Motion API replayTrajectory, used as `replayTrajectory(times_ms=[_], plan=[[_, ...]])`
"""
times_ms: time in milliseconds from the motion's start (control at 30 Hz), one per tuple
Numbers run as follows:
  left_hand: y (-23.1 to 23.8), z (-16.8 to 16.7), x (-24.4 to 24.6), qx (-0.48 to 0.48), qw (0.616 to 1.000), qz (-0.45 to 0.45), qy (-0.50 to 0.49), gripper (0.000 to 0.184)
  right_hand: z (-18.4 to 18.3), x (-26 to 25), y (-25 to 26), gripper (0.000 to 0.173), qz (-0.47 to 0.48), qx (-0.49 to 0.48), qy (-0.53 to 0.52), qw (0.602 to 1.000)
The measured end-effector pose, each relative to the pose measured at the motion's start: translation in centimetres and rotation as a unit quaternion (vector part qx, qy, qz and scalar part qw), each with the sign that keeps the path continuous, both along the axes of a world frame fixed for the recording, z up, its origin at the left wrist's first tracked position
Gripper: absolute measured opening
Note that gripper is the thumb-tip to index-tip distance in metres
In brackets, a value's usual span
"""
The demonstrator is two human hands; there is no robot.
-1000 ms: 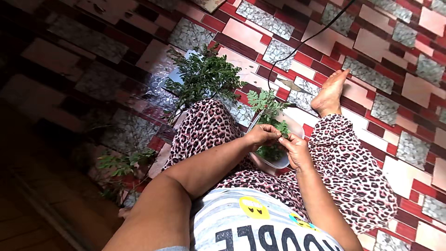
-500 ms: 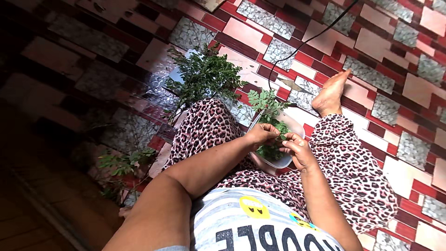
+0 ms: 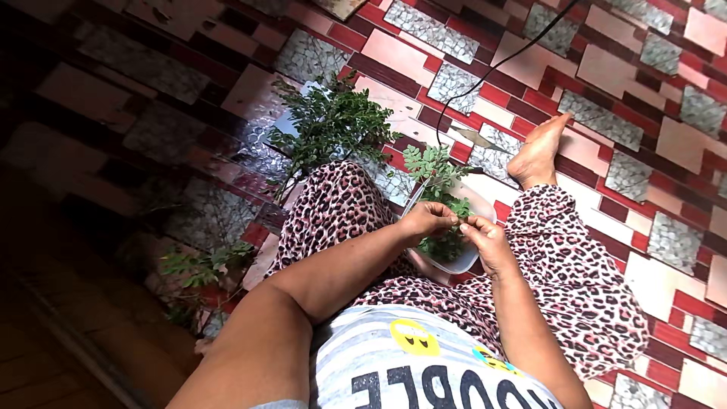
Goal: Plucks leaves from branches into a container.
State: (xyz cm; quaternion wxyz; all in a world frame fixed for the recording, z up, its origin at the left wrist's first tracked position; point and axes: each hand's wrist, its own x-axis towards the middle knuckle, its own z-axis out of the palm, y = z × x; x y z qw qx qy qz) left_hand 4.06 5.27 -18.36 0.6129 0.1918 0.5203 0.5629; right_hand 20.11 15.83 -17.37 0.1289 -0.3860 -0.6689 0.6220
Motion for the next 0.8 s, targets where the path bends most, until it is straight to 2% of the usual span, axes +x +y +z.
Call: replayTrajectory(times_ms=[133, 233, 400, 533, 800], plan=[[0.1, 0.2, 0.0, -0.005, 1.0, -0.015, -0.022, 0.006, 0.2, -0.2, -0.1, 0.013, -0.064, -0.096, 0.069, 0.991], [0.2, 0.3, -0.1, -0.013, 0.999, -0.019, -0.024, 0.005, 0.3, -0.4, -0.1, 0.012, -0.087, -0.125, 0.094, 0.984], [0.1, 0.4, 0.0, -0.017, 0.999, -0.025, -0.025, 0.004, -0.3, -0.5, -0.2, 0.01, -0.103, -0.084, 0.091, 0.987], [0.2, 0.2, 0.1, -0.023, 0.999, -0.01, -0.03, 0.009, -0.7, -0.5, -0.3, 0.01, -0.087, -0.035, 0.076, 0.993], [0.3, 0.2, 0.1, -0.031, 0.999, 0.012, -0.038, 0.008, -0.6, -0.2, -0.3, 0.008, -0.068, 0.006, 0.073, 0.995]])
